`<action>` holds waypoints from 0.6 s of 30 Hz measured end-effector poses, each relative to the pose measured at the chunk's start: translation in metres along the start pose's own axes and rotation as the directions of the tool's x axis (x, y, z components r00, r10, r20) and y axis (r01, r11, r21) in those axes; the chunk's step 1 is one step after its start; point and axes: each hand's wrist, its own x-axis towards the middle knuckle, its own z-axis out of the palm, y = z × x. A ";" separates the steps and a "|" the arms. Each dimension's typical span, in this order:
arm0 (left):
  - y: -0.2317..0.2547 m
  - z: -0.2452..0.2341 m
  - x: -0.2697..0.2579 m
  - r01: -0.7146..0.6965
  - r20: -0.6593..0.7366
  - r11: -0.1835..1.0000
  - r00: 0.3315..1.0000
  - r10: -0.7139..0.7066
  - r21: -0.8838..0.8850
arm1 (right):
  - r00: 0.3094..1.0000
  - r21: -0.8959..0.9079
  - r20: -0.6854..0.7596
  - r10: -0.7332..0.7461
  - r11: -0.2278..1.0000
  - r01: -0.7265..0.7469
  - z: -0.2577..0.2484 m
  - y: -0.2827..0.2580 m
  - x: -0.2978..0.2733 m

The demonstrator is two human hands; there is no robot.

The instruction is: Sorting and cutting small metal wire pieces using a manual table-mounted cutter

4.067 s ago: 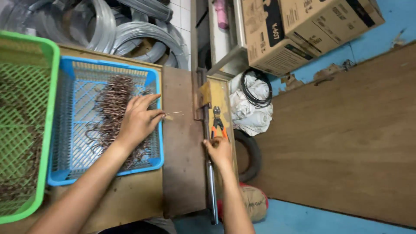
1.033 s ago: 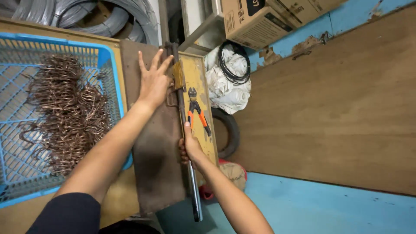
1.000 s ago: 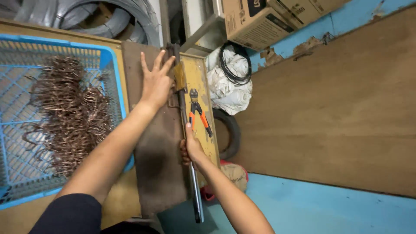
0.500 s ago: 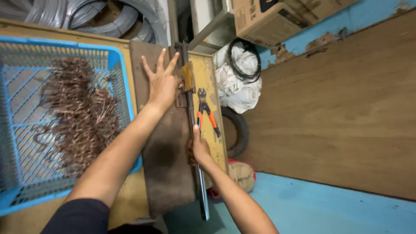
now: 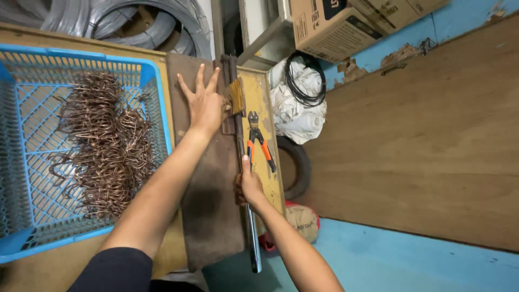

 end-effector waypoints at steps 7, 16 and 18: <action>0.003 -0.004 -0.002 -0.005 -0.046 0.995 0.999 0.009 0.096 | 1.000 -0.002 0.005 0.008 1.000 -0.008 -0.001 0.000 0.007; 0.004 -0.004 -0.005 0.005 -0.055 0.994 0.998 0.000 0.105 | 1.000 0.025 -0.013 0.013 1.000 -0.013 0.002 0.008 0.014; -0.001 0.005 -0.006 0.023 -0.046 0.994 0.999 -0.019 0.104 | 1.000 0.063 -0.007 -0.013 0.998 0.014 0.000 0.006 0.010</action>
